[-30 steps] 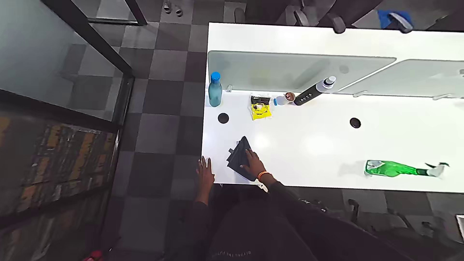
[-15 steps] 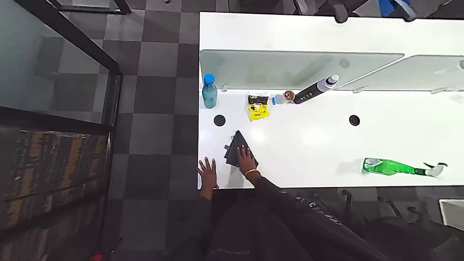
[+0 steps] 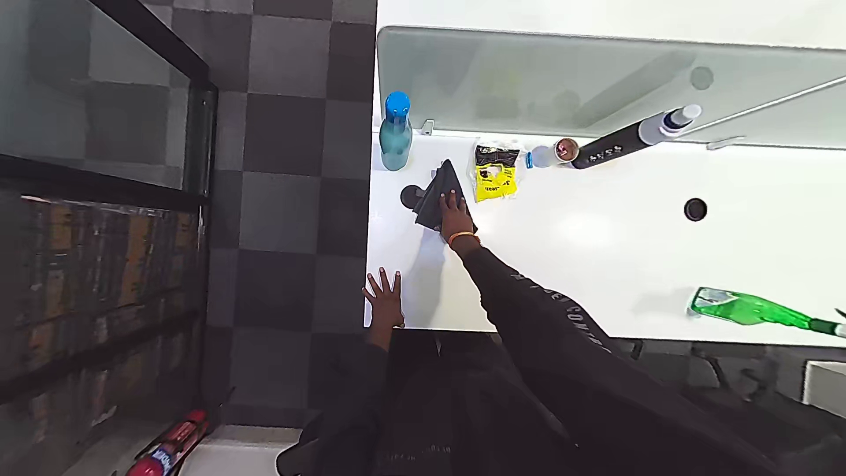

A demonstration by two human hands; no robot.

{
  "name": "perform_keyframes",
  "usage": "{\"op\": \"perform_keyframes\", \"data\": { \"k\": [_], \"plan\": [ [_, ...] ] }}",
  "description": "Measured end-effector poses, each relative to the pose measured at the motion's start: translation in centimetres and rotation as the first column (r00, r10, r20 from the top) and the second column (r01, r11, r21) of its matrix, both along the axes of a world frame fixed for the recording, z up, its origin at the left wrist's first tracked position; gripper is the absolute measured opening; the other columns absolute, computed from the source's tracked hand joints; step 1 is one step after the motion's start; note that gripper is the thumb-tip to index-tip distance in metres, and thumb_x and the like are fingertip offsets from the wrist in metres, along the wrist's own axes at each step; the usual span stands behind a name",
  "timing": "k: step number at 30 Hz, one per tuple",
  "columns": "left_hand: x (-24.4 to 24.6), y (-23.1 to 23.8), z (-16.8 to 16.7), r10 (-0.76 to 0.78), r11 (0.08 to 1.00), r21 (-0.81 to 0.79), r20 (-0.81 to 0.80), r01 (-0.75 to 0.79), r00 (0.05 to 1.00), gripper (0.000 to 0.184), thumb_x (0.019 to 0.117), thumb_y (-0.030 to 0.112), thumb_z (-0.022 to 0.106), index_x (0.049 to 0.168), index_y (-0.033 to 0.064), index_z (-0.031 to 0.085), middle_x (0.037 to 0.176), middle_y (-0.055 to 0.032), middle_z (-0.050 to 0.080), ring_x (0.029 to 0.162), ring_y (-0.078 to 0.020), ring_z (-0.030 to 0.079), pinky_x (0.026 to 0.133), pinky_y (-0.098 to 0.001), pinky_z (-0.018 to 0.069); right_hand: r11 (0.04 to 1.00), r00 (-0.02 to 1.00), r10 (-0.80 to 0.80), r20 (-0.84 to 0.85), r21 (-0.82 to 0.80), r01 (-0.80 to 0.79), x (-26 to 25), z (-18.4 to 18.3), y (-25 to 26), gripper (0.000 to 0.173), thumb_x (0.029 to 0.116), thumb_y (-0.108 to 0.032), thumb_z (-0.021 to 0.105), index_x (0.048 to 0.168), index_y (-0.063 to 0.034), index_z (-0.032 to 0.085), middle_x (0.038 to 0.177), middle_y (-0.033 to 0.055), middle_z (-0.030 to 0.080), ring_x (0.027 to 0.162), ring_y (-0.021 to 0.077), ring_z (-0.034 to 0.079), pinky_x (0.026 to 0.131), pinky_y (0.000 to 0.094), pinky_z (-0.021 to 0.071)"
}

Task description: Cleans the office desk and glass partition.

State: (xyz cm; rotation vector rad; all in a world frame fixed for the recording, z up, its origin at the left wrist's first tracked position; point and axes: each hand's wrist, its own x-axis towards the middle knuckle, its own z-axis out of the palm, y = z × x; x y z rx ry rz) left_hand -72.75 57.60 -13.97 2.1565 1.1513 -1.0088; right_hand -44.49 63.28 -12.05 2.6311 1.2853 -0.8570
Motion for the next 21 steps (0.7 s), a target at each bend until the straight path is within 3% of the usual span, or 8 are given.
{"op": "perform_keyframes", "data": {
  "k": [3,6,10,11,13,16,18,21],
  "plan": [
    [-0.2,-0.1,-0.5,0.011,1.0,-0.01,0.031,-0.011,0.999,0.16,0.045,0.039,0.099,0.166,0.03,-0.006,0.167,-0.0218,-0.027,0.149,-0.0604,-0.016,0.107,-0.0861,0.0118,0.995,0.999,-0.017,0.038,-0.099,0.021,0.5,-0.5,2.3,0.11,0.08,-0.035,0.088,0.165,-0.0145,0.022,0.173,0.0164,0.012,0.151,0.0526,0.025,0.094,0.0706,0.0514],
    [-0.8,-0.2,-0.8,0.019,1.0,-0.005,0.068,-0.019,0.997,0.161,0.0441,0.038,0.099,0.166,0.0313,-0.007,0.167,-0.0202,-0.027,0.149,-0.0602,-0.017,0.107,-0.086,0.0104,0.996,0.998,-0.035,0.054,-0.08,0.04,-0.4,-0.5,2.4,0.106,0.0818,-0.037,0.086,0.165,-0.0152,0.025,0.172,0.0164,0.015,0.15,0.0529,0.027,0.094,0.0722,0.0505],
    [-1.5,-0.5,-1.0,0.031,0.998,0.042,0.168,-0.039,0.985,0.161,0.0393,0.037,0.1,0.166,0.0346,0.0,0.17,-0.0199,-0.021,0.151,-0.0583,-0.012,0.109,-0.084,0.0109,0.998,0.999,0.053,0.015,-0.038,-0.052,-3.6,-0.4,1.5,0.098,0.0852,-0.039,0.083,0.165,-0.0254,0.027,0.173,0.013,0.013,0.154,0.0513,0.017,0.1,0.0787,0.0416],
    [-1.8,-0.6,-0.8,0.043,0.998,0.041,0.19,-0.052,0.981,0.158,0.0418,0.037,0.1,0.166,0.034,0.002,0.17,-0.0192,-0.019,0.152,-0.0566,-0.011,0.11,-0.0833,0.0113,0.995,0.996,0.088,-0.005,-0.042,-0.088,-4.9,-0.3,1.3,0.097,0.0865,-0.039,0.082,0.165,-0.0277,0.026,0.174,0.0126,0.01,0.155,0.0517,0.013,0.102,0.0809,0.0369],
    [-2.9,-0.8,0.1,0.133,0.99,0.019,0.27,-0.143,0.954,0.142,0.0575,0.042,0.095,0.167,0.0261,0.006,0.172,-0.0165,-0.013,0.155,-0.05,-0.01,0.114,-0.0797,0.0095,0.981,0.981,0.193,-0.034,-0.03,-0.194,-7.5,-0.3,1.0,0.092,0.0879,-0.037,0.08,0.164,-0.0305,0.028,0.174,0.0132,0.006,0.154,0.0548,0.009,0.102,0.0862,0.0288],
    [-5.0,-2.0,0.7,0.374,0.888,0.06,0.483,-0.456,0.791,0.116,0.0731,0.045,0.085,0.165,0.0121,0.021,0.171,-0.0209,0.01,0.156,-0.0457,0.01,0.118,-0.0721,0.0203,0.922,0.918,0.388,-0.086,0.047,-0.385,-11.8,0.3,-0.8,0.086,0.087,-0.03,0.082,0.16,-0.0313,0.038,0.174,0.0111,0.011,0.155,0.0546,0.008,0.103,0.0891,0.0232],
    [-6.5,-3.1,0.6,0.451,0.792,0.099,0.569,-0.602,0.687,0.1,0.0795,0.029,0.077,0.162,0.0053,0.026,0.169,-0.0233,0.017,0.155,-0.0465,0.017,0.116,-0.072,0.0243,0.858,0.851,0.512,-0.12,0.123,-0.498,-14.9,0.5,-3.1,0.081,0.0834,-0.024,0.085,0.155,-0.0301,0.048,0.172,0.0094,0.021,0.154,0.0528,0.014,0.104,0.0886,0.0238],
    [-8.3,-4.3,0.5,0.463,0.719,0.239,0.537,-0.653,0.705,0.091,0.0824,0.011,0.067,0.162,0.0031,0.024,0.169,-0.0238,0.018,0.154,-0.0459,0.021,0.115,-0.0703,0.0276,0.751,0.715,0.648,-0.263,0.065,-0.657,-18.9,0.7,-6.4,0.082,0.0858,-0.017,0.078,0.158,-0.0288,0.043,0.174,0.0061,0.015,0.158,0.0478,0.004,0.108,0.089,0.0134]
  ]
}}
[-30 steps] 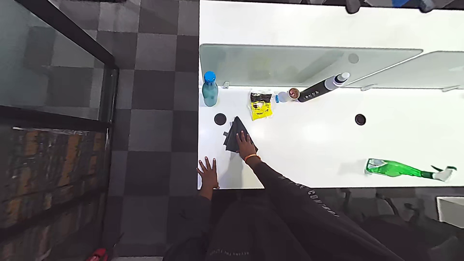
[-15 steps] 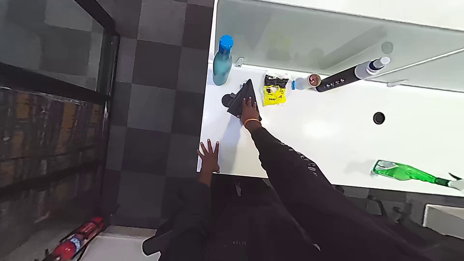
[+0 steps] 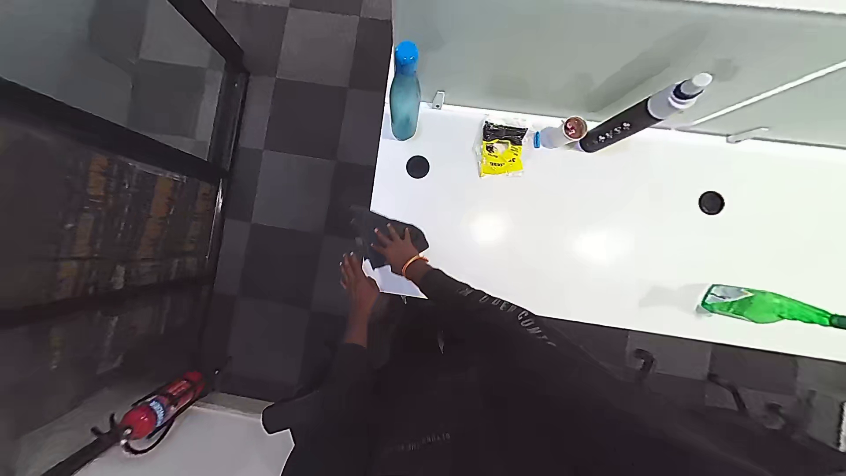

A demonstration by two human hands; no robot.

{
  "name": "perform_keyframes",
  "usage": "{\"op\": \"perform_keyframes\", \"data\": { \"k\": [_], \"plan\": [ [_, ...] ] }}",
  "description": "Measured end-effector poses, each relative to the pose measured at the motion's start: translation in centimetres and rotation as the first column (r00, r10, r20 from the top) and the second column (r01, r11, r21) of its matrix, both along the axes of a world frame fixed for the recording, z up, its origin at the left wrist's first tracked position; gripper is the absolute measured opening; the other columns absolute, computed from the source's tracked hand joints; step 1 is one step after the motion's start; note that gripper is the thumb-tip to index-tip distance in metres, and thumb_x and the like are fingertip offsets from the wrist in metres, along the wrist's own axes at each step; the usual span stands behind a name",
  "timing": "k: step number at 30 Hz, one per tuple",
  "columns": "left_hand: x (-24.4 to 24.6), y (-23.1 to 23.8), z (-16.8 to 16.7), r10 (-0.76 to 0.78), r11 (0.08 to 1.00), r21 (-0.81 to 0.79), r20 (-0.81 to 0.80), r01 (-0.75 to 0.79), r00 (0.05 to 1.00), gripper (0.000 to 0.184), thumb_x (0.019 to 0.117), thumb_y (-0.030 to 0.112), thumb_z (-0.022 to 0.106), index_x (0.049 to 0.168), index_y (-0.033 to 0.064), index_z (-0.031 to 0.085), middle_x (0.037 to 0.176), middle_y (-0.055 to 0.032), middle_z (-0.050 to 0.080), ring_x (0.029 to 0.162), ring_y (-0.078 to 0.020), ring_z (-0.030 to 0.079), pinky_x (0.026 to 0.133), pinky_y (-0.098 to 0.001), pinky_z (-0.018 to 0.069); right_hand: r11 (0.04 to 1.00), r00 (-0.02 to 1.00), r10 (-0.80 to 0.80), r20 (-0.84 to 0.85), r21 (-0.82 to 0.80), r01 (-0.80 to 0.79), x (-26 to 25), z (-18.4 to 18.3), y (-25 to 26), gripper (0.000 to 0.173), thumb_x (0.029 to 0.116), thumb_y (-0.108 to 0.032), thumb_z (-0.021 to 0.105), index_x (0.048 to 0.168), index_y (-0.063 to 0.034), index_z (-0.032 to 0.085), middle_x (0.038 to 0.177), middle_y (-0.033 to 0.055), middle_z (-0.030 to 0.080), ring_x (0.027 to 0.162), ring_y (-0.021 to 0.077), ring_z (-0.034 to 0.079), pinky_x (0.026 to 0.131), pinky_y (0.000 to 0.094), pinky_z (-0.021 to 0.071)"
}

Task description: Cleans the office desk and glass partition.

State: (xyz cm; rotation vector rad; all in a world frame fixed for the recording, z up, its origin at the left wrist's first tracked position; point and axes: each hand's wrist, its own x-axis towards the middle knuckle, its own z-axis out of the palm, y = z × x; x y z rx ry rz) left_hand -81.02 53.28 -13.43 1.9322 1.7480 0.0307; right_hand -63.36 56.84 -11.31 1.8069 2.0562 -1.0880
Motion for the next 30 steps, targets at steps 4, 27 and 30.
{"op": "perform_keyframes", "data": {
  "k": [4,27,30],
  "plan": [
    [-1.3,-2.1,0.7,-0.072,0.997,-0.022,-0.131,0.07,0.989,0.081,0.0907,0.011,0.063,0.162,0.006,0.025,0.169,-0.0234,0.018,0.154,-0.0466,0.022,0.115,-0.0684,0.0302,0.99,0.985,0.137,-0.11,-0.002,-0.138,-2.2,-0.1,-6.5,0.071,0.0884,-0.007,0.073,0.154,-0.0209,0.05,0.173,0.0059,0.019,0.158,0.0459,0.008,0.109,0.0879,0.0115],
    [22.9,-13.8,3.9,-0.792,0.589,-0.333,-0.053,0.737,0.609,0.037,0.1031,0.034,0.055,0.118,0.0035,0.07,0.124,-0.0182,0.068,0.118,-0.0337,0.064,0.108,-0.0563,0.0415,0.919,0.919,-0.393,0.04,0.001,0.393,17.2,1.3,-32.5,0.049,0.0896,0.007,0.06,0.134,-0.0134,0.066,0.163,-0.0003,0.042,0.155,0.0358,0.027,0.118,0.0758,0.0178],
    [23.5,-14.3,4.7,-0.77,0.587,-0.419,-0.023,0.693,0.638,0.041,0.1063,0.038,0.046,0.122,0.0069,0.069,0.124,-0.0169,0.069,0.12,-0.034,0.064,0.103,-0.0568,0.0482,0.851,0.848,-0.525,0.074,0.024,0.525,19.7,2.1,-33.4,0.041,0.0918,-0.003,0.063,0.13,-0.015,0.069,0.164,0.0049,0.04,0.155,0.0377,0.027,0.118,0.0768,0.0157]
  ]
}}
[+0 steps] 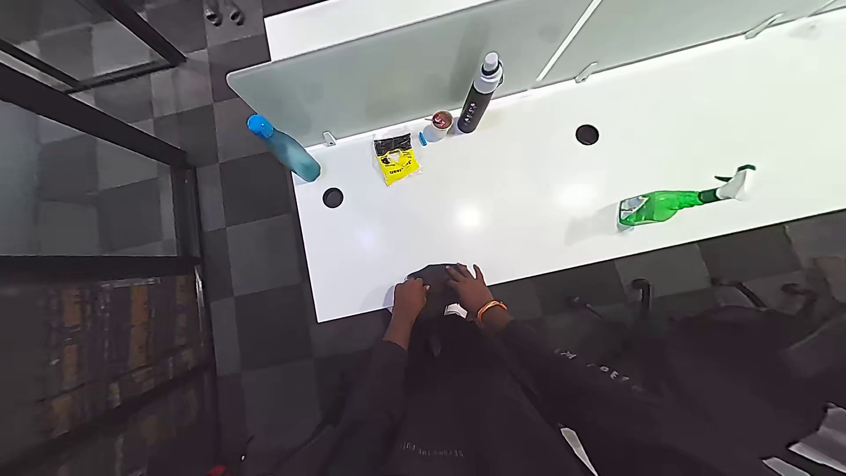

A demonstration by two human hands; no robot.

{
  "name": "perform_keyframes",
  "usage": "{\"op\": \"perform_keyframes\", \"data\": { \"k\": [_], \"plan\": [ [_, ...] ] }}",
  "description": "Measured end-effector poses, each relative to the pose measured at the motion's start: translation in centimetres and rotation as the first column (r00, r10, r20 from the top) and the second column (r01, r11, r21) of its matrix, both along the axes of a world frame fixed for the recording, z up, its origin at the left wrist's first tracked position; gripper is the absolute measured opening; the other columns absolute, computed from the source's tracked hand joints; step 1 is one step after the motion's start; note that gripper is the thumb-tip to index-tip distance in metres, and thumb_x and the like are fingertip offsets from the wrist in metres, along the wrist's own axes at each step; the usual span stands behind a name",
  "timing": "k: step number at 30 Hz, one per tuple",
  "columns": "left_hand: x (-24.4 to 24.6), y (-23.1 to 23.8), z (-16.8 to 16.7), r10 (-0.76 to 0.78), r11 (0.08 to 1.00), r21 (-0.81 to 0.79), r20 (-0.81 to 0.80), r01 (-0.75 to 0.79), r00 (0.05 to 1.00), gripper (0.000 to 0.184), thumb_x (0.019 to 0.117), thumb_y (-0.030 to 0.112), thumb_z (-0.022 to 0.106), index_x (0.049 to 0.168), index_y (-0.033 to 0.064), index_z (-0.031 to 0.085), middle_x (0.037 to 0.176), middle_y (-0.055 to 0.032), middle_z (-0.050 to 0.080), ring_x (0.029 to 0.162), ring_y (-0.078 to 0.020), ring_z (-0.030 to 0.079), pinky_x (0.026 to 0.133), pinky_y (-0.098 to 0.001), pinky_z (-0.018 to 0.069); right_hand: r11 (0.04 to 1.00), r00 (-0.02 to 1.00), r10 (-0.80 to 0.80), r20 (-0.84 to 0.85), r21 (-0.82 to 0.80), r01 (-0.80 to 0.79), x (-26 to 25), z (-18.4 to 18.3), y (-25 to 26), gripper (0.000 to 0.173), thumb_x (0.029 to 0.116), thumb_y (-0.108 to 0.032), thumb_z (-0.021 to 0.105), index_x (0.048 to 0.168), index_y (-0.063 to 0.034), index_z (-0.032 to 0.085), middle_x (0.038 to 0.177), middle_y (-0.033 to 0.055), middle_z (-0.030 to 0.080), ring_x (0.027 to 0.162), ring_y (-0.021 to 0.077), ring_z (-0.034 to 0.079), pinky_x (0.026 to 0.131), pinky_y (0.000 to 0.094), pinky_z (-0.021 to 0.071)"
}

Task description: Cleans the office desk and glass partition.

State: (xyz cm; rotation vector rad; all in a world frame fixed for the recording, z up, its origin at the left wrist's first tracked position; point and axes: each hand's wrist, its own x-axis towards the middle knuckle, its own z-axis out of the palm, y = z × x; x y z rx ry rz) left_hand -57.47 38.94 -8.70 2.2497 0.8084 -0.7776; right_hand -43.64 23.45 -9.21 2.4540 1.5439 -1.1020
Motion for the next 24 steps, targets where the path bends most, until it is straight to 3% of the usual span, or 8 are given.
{"op": "perform_keyframes", "data": {
  "k": [3,7,9,12,15,19,22,24],
  "plan": [
    [-1.2,1.0,-0.2,0.171,0.98,-0.108,0.025,-0.167,0.985,0.037,0.1053,0.035,0.048,0.126,0.0137,0.069,0.119,-0.0126,0.073,0.115,-0.0307,0.068,0.099,-0.0552,0.0533,0.993,0.993,-0.117,0.024,0.018,0.117,1.7,2.0,-0.3,0.046,0.0863,-0.008,0.066,0.131,-0.0188,0.069,0.166,0.0102,0.035,0.156,0.0411,0.022,0.12,0.0736,0.014],
    [-4.6,2.9,-1.7,0.311,0.938,-0.186,0.09,-0.291,0.946,0.036,0.103,0.026,0.053,0.134,0.0129,0.066,0.114,-0.0108,0.075,0.107,-0.0255,0.071,0.099,-0.0501,0.0545,0.969,0.982,-0.171,0.076,0.195,0.154,-0.7,2.5,-1.6,0.058,0.0923,-0.015,0.059,0.15,-0.0179,0.053,0.163,0.0178,0.038,0.153,0.043,0.03,0.12,0.0681,0.024],
    [-6.2,3.8,-2.3,0.344,0.928,-0.18,0.076,-0.326,0.936,0.036,0.1031,0.025,0.053,0.133,0.011,0.067,0.113,-0.0113,0.075,0.107,-0.0256,0.072,0.099,-0.05,0.0544,0.977,0.986,-0.148,0.071,0.162,0.135,-3.4,1.9,-1.9,0.069,0.0947,-0.032,0.061,0.159,-0.0185,0.04,0.167,0.0189,0.029,0.156,0.0419,0.023,0.121,0.0678,0.0219],
    [-8.4,5.0,-2.6,0.385,0.912,-0.17,0.035,-0.374,0.922,0.036,0.1031,0.025,0.054,0.133,0.0109,0.066,0.113,-0.0111,0.075,0.107,-0.0265,0.071,0.099,-0.0505,0.0542,0.99,0.989,-0.141,0.043,-0.012,0.142,-6.1,-0.2,-1.0,0.077,0.0985,-0.049,0.057,0.165,-0.0282,0.025,0.173,0.0169,0.013,0.158,0.0441,0.011,0.12,0.073,0.0148],
    [-11.0,6.2,-2.8,0.422,0.897,-0.154,0.017,-0.415,0.906,0.035,0.1036,0.025,0.054,0.133,0.0104,0.067,0.114,-0.0112,0.075,0.107,-0.0262,0.071,0.099,-0.05,0.0542,0.983,0.985,-0.163,0.054,-0.073,0.166,-6.5,-2.6,1.2,0.074,0.1001,-0.047,0.058,0.165,-0.0315,0.025,0.173,0.0176,0.007,0.158,0.048,0.004,0.116,0.0793,0.0114],
    [-15.5,7.8,-3.9,0.483,0.872,-0.098,0.024,-0.479,0.875,0.031,0.1027,0.023,0.056,0.127,0.0081,0.069,0.112,-0.0123,0.075,0.105,-0.026,0.072,0.098,-0.0494,0.0555,0.987,0.99,-0.135,0.038,-0.088,0.138,-5.6,-3.1,5.0,0.073,0.0994,-0.043,0.062,0.164,-0.0327,0.029,0.174,0.0168,0.006,0.158,0.0485,0.001,0.116,0.0812,0.0094],
    [-18.0,9.3,-4.3,0.538,0.842,-0.087,0.05,-0.533,0.842,0.024,0.099,0.019,0.06,0.114,0.0044,0.072,0.1,-0.0139,0.075,0.094,-0.0268,0.072,0.09,-0.0494,0.057,0.995,0.996,-0.09,0.02,-0.048,0.091,-4.1,-3.2,9.8,0.073,0.096,-0.035,0.068,0.162,-0.0328,0.035,0.174,0.0152,0.009,0.158,0.0475,0.003,0.114,0.0826,0.0088],
    [-19.0,10.5,-4.3,0.548,0.833,-0.11,0.032,-0.542,0.836,0.024,0.098,0.021,0.061,0.111,0.0044,0.072,0.095,-0.0132,0.074,0.09,-0.0258,0.072,0.087,-0.0489,0.0575,0.997,0.997,-0.08,0.016,-0.023,0.08,-3.5,-3.5,14.1,0.074,0.0948,-0.029,0.069,0.161,-0.033,0.036,0.174,0.0142,0.011,0.158,0.0471,0.004,0.114,0.0836,0.0084]
  ]
}}
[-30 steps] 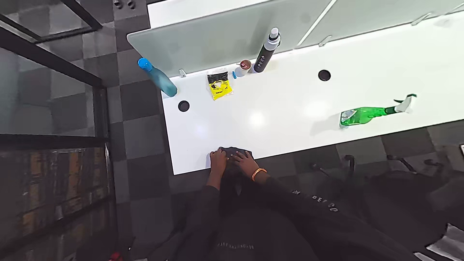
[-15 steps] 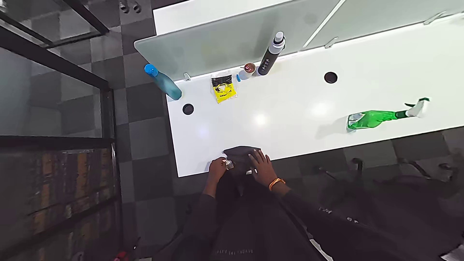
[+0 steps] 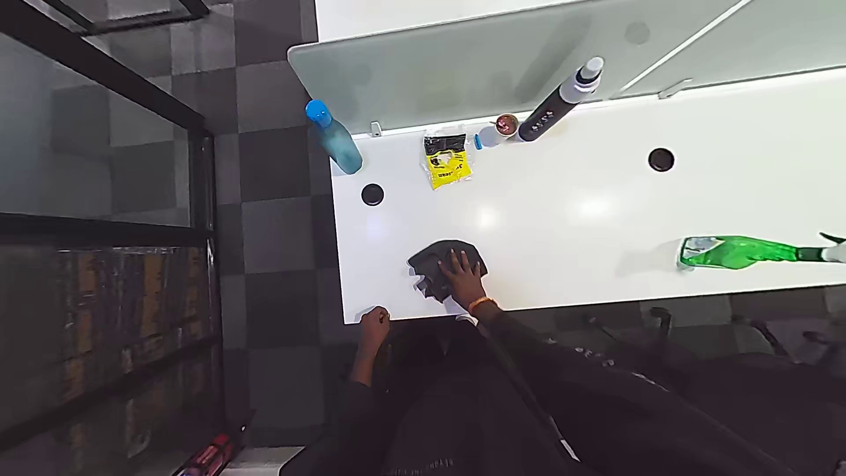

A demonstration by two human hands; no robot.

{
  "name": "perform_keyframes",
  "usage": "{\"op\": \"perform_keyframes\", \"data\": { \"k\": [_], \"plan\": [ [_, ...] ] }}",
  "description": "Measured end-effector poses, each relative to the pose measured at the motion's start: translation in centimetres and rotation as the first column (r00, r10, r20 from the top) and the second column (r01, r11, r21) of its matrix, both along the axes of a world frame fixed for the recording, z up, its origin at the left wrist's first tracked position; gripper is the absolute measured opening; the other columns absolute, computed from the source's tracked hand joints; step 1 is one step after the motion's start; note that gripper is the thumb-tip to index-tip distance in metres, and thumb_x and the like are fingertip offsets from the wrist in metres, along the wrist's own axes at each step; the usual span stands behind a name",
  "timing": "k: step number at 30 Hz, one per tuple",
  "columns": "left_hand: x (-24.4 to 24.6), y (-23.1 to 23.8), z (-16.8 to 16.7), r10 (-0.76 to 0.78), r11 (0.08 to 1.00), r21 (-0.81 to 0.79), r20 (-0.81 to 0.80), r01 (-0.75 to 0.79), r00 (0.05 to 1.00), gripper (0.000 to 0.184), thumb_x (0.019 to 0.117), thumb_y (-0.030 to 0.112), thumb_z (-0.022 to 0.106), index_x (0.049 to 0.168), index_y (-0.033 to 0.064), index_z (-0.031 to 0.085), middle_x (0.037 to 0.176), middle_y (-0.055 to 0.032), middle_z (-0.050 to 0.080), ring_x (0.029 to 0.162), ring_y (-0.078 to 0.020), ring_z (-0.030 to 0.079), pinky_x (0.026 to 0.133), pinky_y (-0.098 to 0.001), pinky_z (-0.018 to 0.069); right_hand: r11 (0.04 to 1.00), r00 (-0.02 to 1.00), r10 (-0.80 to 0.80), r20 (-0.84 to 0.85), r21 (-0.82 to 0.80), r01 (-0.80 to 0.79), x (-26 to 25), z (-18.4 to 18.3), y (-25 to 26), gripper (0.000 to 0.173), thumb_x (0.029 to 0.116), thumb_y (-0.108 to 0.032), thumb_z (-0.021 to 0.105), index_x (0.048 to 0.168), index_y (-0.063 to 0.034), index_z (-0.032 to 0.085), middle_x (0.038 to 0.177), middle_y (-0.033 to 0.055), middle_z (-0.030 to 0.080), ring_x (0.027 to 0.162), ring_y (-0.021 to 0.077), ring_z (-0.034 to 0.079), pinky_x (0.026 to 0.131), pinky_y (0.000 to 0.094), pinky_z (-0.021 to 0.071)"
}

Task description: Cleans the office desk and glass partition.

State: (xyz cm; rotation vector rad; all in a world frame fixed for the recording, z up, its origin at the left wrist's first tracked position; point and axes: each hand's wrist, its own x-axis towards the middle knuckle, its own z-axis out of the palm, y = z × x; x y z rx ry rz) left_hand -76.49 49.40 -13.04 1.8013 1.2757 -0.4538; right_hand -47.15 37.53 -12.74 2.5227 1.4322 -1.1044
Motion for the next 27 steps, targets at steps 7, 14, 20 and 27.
{"op": "perform_keyframes", "data": {
  "k": [7,14,20,27],
  "plan": [
    [-1.3,3.7,0.0,-0.133,0.949,-0.28,0.058,0.144,0.989,0.03,0.0974,0.032,0.065,0.107,0.0044,0.073,0.094,-0.0131,0.073,0.089,-0.0248,0.071,0.087,-0.0494,0.0566,0.992,0.997,-0.032,0.068,0.127,0.023,3.0,-0.7,15.4,0.069,0.0903,-0.029,0.078,0.154,-0.0334,0.05,0.172,0.0107,0.02,0.157,0.046,0.011,0.109,0.0853,0.0202],
    [-3.5,4.8,0.4,-0.109,0.939,-0.329,-0.018,0.098,0.994,0.032,0.0984,0.033,0.065,0.109,0.003,0.072,0.097,-0.0151,0.072,0.089,-0.027,0.07,0.086,-0.0496,0.0568,0.989,0.985,-0.111,0.136,0.109,0.097,4.1,1.0,22.2,0.068,0.0786,-0.006,0.083,0.142,-0.0196,0.061,0.156,0.0248,0.041,0.138,0.059,0.038,0.087,0.0763,0.0497],
    [-6.5,4.5,0.9,0.133,0.963,-0.221,-0.097,-0.152,0.986,0.03,0.1013,0.027,0.061,0.117,0.0029,0.069,0.106,-0.0173,0.071,0.094,-0.0288,0.071,0.089,-0.0505,0.0579,0.983,0.993,-0.115,0.043,0.152,0.107,0.0,1.9,18.9,0.052,0.084,-0.005,0.078,0.134,-0.0148,0.067,0.152,0.0277,0.046,0.135,0.0575,0.043,0.094,0.075,0.0484],
    [-8.9,2.1,1.6,0.089,0.976,-0.176,-0.2,-0.125,0.976,0.033,0.1015,0.027,0.061,0.122,0.0028,0.068,0.112,-0.0195,0.071,0.103,-0.0331,0.069,0.095,-0.0537,0.0543,0.973,0.966,0.227,-0.126,0.076,-0.218,-7.7,2.5,9.1,0.047,0.0903,0.001,0.063,0.135,-0.0141,0.066,0.157,0.0247,0.041,0.141,0.056,0.038,0.098,0.0727,0.0468]
  ]
}}
